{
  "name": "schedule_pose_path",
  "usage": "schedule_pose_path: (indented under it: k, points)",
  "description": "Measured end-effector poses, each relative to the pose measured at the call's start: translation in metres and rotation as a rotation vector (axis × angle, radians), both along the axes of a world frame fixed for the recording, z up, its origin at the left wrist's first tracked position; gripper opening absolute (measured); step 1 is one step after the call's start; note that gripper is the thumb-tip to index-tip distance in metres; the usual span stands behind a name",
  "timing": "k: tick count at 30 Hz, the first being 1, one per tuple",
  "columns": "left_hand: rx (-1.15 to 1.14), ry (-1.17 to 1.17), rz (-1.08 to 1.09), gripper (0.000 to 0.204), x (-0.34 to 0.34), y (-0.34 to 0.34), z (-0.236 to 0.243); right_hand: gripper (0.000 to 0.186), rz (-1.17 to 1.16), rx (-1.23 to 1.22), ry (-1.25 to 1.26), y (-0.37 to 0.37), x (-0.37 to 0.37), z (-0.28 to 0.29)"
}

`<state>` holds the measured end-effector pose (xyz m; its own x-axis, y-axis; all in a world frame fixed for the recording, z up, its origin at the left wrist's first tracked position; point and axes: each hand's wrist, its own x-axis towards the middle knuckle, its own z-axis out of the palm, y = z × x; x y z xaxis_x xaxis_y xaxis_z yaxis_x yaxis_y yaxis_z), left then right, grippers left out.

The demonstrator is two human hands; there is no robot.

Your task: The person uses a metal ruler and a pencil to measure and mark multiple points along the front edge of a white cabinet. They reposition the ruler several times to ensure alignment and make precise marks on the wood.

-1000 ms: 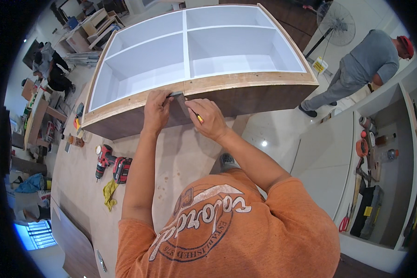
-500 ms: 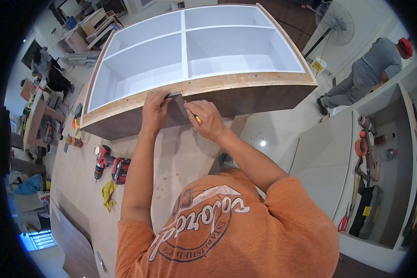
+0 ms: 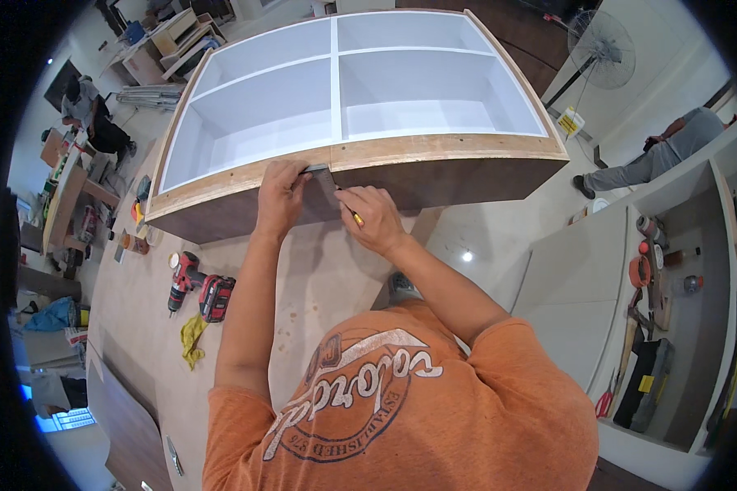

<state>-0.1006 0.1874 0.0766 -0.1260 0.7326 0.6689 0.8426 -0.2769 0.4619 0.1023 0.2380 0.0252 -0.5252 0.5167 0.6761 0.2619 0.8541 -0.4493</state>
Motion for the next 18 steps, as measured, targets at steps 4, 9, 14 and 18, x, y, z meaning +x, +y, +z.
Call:
schedule_pose_path:
  k: [4,9,14,18]
  points:
    - [-0.032,0.015,0.015,0.02,-0.002,-0.001,-0.001,0.026,0.009,0.002,-0.028,0.0,0.0,-0.001]
    - [0.012,0.019,0.001,0.02,-0.001,0.001,-0.001,0.029,0.02,0.066,0.009,0.002,-0.002,0.008]
    - [0.002,0.052,0.015,0.021,0.0,0.002,0.003,0.031,0.02,0.156,0.144,0.018,0.006,0.06]
    - [-0.028,0.028,0.017,0.021,-0.004,-0.004,0.003,0.022,0.032,-0.059,0.25,0.011,0.017,0.066]
